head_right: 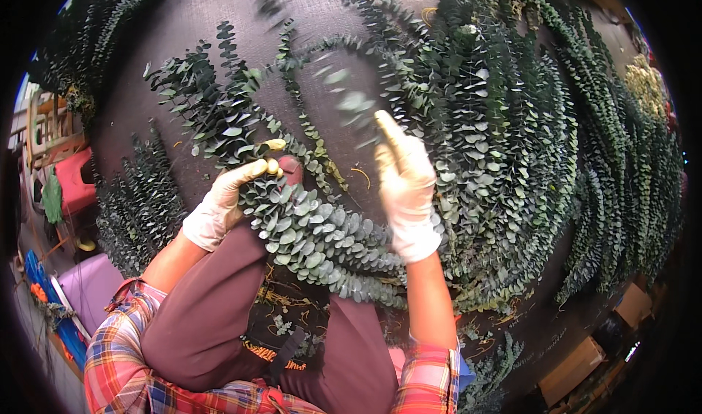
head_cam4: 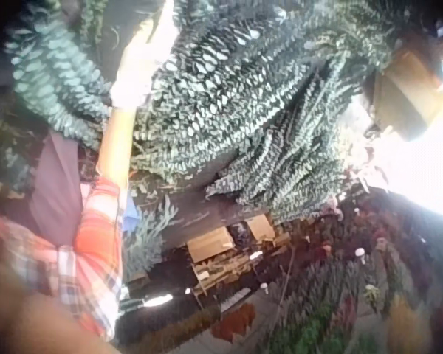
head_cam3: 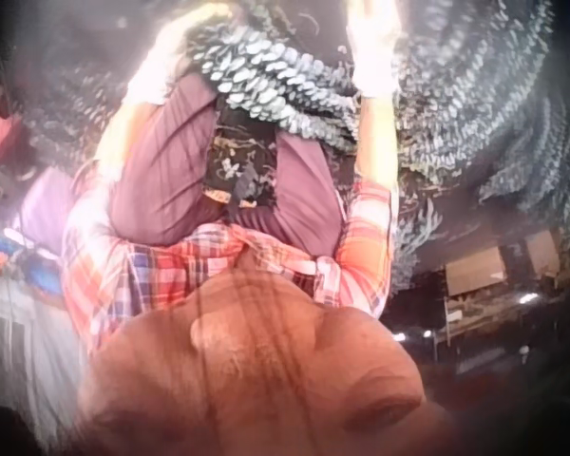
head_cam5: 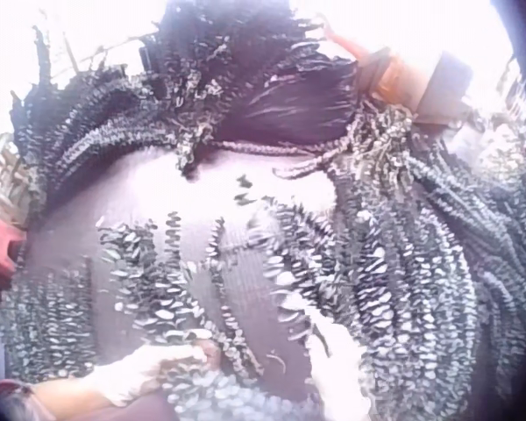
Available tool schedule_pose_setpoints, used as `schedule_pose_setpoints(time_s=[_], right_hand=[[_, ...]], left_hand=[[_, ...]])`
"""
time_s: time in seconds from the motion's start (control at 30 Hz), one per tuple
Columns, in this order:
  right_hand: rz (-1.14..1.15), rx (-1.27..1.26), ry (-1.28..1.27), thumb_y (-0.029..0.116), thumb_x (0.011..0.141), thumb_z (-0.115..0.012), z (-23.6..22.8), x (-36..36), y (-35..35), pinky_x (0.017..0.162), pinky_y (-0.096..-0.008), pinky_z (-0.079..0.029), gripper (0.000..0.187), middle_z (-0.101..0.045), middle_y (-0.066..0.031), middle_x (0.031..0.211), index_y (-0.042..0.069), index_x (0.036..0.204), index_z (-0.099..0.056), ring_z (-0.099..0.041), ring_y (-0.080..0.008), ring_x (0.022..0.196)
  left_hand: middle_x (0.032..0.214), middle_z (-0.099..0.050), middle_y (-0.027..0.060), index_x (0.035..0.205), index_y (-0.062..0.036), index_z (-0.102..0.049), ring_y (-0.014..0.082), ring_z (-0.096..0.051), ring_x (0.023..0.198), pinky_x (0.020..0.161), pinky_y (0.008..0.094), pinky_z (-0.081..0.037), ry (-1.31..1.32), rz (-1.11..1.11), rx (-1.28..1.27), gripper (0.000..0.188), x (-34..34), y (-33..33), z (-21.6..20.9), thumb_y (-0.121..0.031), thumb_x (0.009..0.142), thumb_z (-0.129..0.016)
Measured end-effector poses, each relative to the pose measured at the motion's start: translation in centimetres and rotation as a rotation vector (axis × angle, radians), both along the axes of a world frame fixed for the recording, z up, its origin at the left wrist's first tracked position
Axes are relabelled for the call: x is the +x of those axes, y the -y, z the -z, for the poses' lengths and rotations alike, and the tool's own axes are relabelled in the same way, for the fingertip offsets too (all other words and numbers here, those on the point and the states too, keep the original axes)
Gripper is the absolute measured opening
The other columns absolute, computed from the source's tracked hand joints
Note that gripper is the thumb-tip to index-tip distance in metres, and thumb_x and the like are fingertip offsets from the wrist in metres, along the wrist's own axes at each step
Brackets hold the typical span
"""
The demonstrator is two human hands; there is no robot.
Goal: The person sits cross-legged on the floor and repeatedly picks up, separates, and arranges artificial plant garlands. They handle the garlands by hand, spreading them out and stacking them in piles on the floor.
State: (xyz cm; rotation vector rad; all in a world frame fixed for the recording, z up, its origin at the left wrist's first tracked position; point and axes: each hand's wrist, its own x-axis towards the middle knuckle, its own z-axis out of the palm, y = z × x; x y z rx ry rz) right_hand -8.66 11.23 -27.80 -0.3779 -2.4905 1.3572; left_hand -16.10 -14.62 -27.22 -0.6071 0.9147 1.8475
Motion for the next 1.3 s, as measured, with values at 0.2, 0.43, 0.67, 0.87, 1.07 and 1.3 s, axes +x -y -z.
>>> schedule_pose_setpoints(time_s=[0.2, 0.43, 0.67, 0.87, 1.07, 1.3], right_hand=[[-0.073, -0.031, -0.013, -0.004, 0.080, -0.062, -1.5, 0.8, 6.2, 0.067, -0.0292, -0.046, 0.045, -0.057, -0.0072, 0.079, 0.012, 0.122, -0.061, -0.054, -0.0198, 0.068], [-0.154, -0.173, 0.030, 0.002, 0.079, -0.064, -0.5, 1.3, 8.5, 0.064, -0.0338, -0.047, 0.031, -0.058, -0.0111, 0.079, 0.008, 0.110, -0.063, -0.058, -0.0269, 0.068], [-0.198, -0.373, 0.219, 0.010, 0.080, -0.068, -1.2, 1.0, 7.2, 0.073, -0.0311, -0.050, 0.023, -0.066, -0.0131, 0.089, 0.004, 0.102, -0.066, -0.065, -0.0236, 0.081], [0.139, 0.513, -0.110, 0.009, 0.074, -0.072, -0.1, -1.0, -0.4, 0.098, -0.0376, -0.041, 0.063, -0.056, -0.0140, 0.125, 0.005, 0.132, -0.048, -0.055, -0.0305, 0.111], [0.268, -0.173, 0.114, 0.000, 0.088, -0.057, 3.5, 0.8, -3.0, 0.075, -0.0233, -0.048, 0.037, -0.063, -0.0092, 0.115, 0.007, 0.124, -0.058, -0.062, -0.0137, 0.086], [0.199, -0.859, 0.176, 0.006, 0.090, -0.058, -2.4, 0.3, 0.5, 0.064, -0.0175, -0.047, 0.036, -0.068, -0.0040, 0.101, 0.010, 0.126, -0.057, -0.058, -0.0040, 0.070]], left_hand=[[0.105, -0.067, 0.0068, 0.116, -0.0025, -0.060, 0.0168, -0.063, 0.095, 0.088, 0.0324, -0.050, -0.034, 0.036, -0.009, 0.039, 0.2, -0.7, -0.6, -0.014, 0.081, -0.071], [0.112, -0.064, 0.0073, 0.120, -0.0015, -0.058, 0.0167, -0.062, 0.099, 0.091, 0.0318, -0.049, -0.168, 0.055, 0.078, 0.042, 0.4, -0.8, -1.1, -0.009, 0.081, -0.069], [0.106, -0.065, 0.0053, 0.128, -0.0051, -0.052, 0.0172, -0.061, 0.096, 0.087, 0.0320, -0.051, -0.095, 0.061, 0.117, 0.054, 0.3, -1.1, -1.6, -0.011, 0.078, -0.072], [0.107, -0.065, 0.0069, 0.128, -0.0040, -0.051, 0.0170, -0.061, 0.099, 0.090, 0.0344, -0.049, -0.111, 0.040, 0.090, 0.053, 0.1, -0.4, -0.4, -0.012, 0.079, -0.071], [0.107, -0.065, 0.0079, 0.127, -0.0034, -0.051, 0.0169, -0.061, 0.099, 0.090, 0.0346, -0.049, -0.149, 0.074, 0.077, 0.051, 0.0, -1.2, -0.6, -0.015, 0.081, -0.070], [0.101, -0.067, 0.0078, 0.109, -0.0022, -0.063, 0.0175, -0.064, 0.088, 0.082, 0.0340, -0.053, 0.000, 0.014, -0.001, 0.031, 0.3, -0.5, 0.1, -0.014, 0.082, -0.070]])
